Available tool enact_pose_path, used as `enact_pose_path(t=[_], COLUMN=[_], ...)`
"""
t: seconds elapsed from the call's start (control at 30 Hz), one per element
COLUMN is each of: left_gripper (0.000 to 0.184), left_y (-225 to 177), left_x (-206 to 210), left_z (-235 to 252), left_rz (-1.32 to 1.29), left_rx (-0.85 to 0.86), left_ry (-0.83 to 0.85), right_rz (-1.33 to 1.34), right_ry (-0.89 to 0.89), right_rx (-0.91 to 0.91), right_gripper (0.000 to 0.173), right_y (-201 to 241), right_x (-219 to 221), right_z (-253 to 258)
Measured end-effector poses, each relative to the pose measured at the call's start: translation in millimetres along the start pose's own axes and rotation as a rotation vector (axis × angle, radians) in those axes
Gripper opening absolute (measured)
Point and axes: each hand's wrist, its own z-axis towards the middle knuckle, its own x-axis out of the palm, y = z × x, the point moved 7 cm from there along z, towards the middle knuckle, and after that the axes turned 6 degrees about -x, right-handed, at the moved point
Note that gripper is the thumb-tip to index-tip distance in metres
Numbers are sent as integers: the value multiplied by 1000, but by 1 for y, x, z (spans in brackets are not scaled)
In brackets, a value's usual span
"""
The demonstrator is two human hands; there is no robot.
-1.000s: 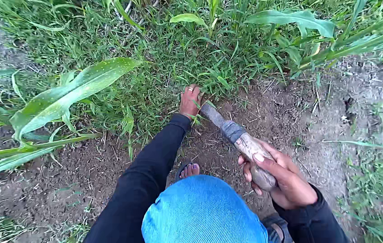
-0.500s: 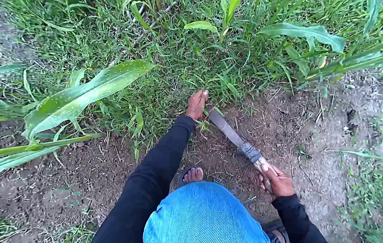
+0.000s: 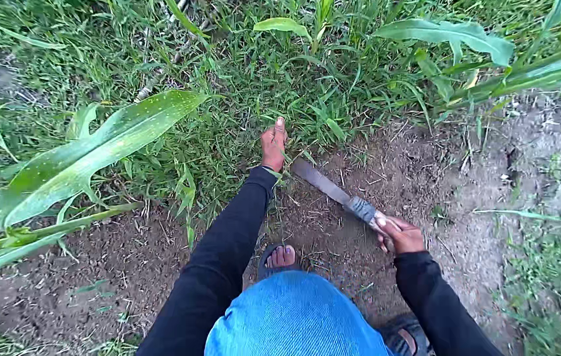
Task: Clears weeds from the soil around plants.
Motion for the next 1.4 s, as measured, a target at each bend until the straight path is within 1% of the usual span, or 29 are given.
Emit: enact_pose_path(t=[0.07,0.1,0.13,0.17,0.2,0.23,0.27,0.3,0.33,0.4,0.47,0.53,0.57,0.63,0.7,0.73,0.77,0.83,0.87,0.9,0.93,1.0,1.07,1.13,1.2,1.23,1.33,1.4], left_gripper=[46,47,47,48,49,48,47,46,44,44,47,53,53,52,51,46,42,60,68,73,72,60,48,40,41,43,45,43], left_y=[4,8,7,3,0,-2,-4,-7,-10,-14,-17,-19,-15,-4,-13,-26,-39,-50,-45,-35,-22,-6,-3,-6,-11,-11,-10,-12], left_x=[-1,-1,0,-1,-4,-10,-16,-20,-22,-22,-24,-34,-44,-75,-100,-103,-97,-64,-44,-23,-6,11,12,14,21,23,23,20], left_z=[3,-1,0,1,-1,-5,-11,-17,-22,-31,-47,-80,-96,-115,-122,-121,-115,-91,-75,-63,-54,-46,-41,-33,-27,-24,-23,-27], left_rz=[-52,-65,-86,-112,-133,-140,-147,-163,-182,-215,-258,-213,-162,36,375,530,659,839,907,995,1083,1177,1178,1220,1290,1317,1319,1278], left_rx=[-7,-19,-11,-3,-3,-9,-22,-32,-43,-47,-43,-36,-49,-103,-101,-62,-27,43,75,85,108,177,190,154,82,56,34,31], left_ry=[-14,-23,-46,-74,-105,-141,-178,-208,-223,-189,-138,-59,-62,-171,-252,-235,-170,14,104,195,250,286,298,301,330,347,383,355], right_rz=[-47,-112,-211,-344,-514,-658,-773,-862,-930,-1002,-1018,-1009,-1010,-1002,-975,-955,-923,-819,-765,-711,-656,-549,-484,-397,-347,-378,-549,-594], right_ry=[46,66,70,75,80,78,73,70,67,59,67,104,133,188,206,204,202,223,251,281,312,367,403,375,324,323,339,353], right_rx=[-56,-102,-202,-359,-554,-750,-908,-1017,-1085,-1124,-1045,-821,-692,-490,-424,-421,-421,-366,-312,-247,-173,-26,61,97,125,127,126,127], right_gripper=[24,30,39,49,57,59,59,58,56,53,54,56,57,58,60,62,65,68,67,67,67,62,52,41,33,33,46,47], right_y=[10,20,41,68,94,115,131,141,147,147,137,119,107,83,61,50,40,25,18,12,5,3,21,40,46,45,34,22], right_x=[5,3,1,0,2,6,10,13,14,8,-14,-43,-53,-59,-45,-34,-23,-3,2,2,-2,-21,-46,-70,-87,-92,-94,-87], right_z=[-3,-12,-18,-26,-37,-50,-62,-72,-82,-98,-110,-119,-123,-128,-131,-130,-130,-127,-125,-123,-121,-121,-126,-133,-142,-144,-144,-143])
